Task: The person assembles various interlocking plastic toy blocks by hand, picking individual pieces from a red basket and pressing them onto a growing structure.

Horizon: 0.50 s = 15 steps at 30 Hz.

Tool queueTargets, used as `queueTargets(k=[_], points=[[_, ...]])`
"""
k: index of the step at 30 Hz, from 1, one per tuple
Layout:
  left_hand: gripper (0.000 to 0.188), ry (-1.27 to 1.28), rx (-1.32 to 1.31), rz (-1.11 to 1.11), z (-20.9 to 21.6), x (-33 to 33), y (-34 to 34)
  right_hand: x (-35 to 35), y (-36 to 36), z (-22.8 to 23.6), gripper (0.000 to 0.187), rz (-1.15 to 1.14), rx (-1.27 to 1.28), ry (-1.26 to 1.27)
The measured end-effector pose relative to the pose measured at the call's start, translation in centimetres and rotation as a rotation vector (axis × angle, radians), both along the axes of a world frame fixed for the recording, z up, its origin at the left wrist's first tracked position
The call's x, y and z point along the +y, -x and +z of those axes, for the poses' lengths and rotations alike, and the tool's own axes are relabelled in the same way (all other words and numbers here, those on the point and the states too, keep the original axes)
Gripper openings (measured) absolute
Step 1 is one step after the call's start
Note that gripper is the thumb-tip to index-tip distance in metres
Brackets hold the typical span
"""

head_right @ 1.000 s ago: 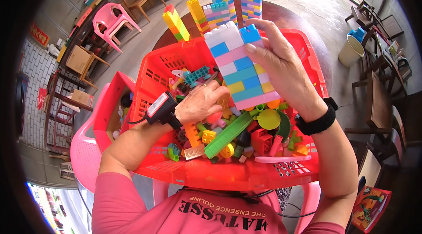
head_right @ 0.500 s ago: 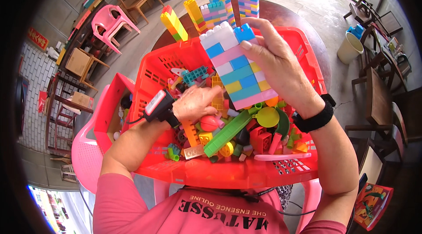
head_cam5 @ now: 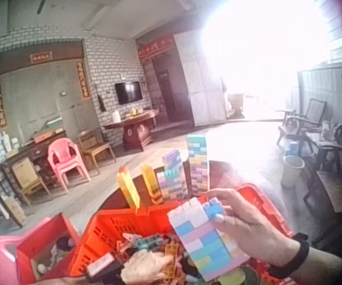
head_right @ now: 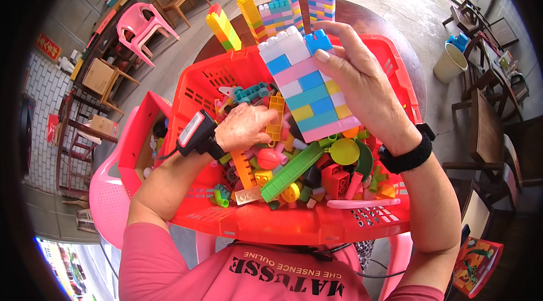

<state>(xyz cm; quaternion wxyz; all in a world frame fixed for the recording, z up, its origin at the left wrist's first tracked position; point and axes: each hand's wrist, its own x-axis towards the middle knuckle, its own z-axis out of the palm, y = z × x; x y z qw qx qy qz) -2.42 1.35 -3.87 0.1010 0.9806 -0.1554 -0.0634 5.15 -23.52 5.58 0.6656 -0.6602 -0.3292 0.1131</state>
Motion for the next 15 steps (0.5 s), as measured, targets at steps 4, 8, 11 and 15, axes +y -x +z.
queueTargets(k=[4, 8, 11, 15], points=[[0.038, 0.076, -0.026, 0.022, 0.6, 0.5, -0.1, -0.1, -0.1, 0.0, 0.04, 0.011, -0.003, 0.008], [0.038, 0.204, 0.056, 0.077, 1.4, 1.8, -0.7, -0.2, 0.0, 0.1, 0.04, -0.029, 0.006, 0.002], [0.038, 0.3, 0.108, 0.048, 1.8, 2.6, -1.1, -0.1, 0.1, 0.1, 0.041, -0.044, -0.009, 0.004], [0.038, 0.265, 0.153, -0.093, 2.4, 3.0, -0.8, 0.0, 0.2, 0.2, 0.04, -0.052, -0.018, 0.003]])
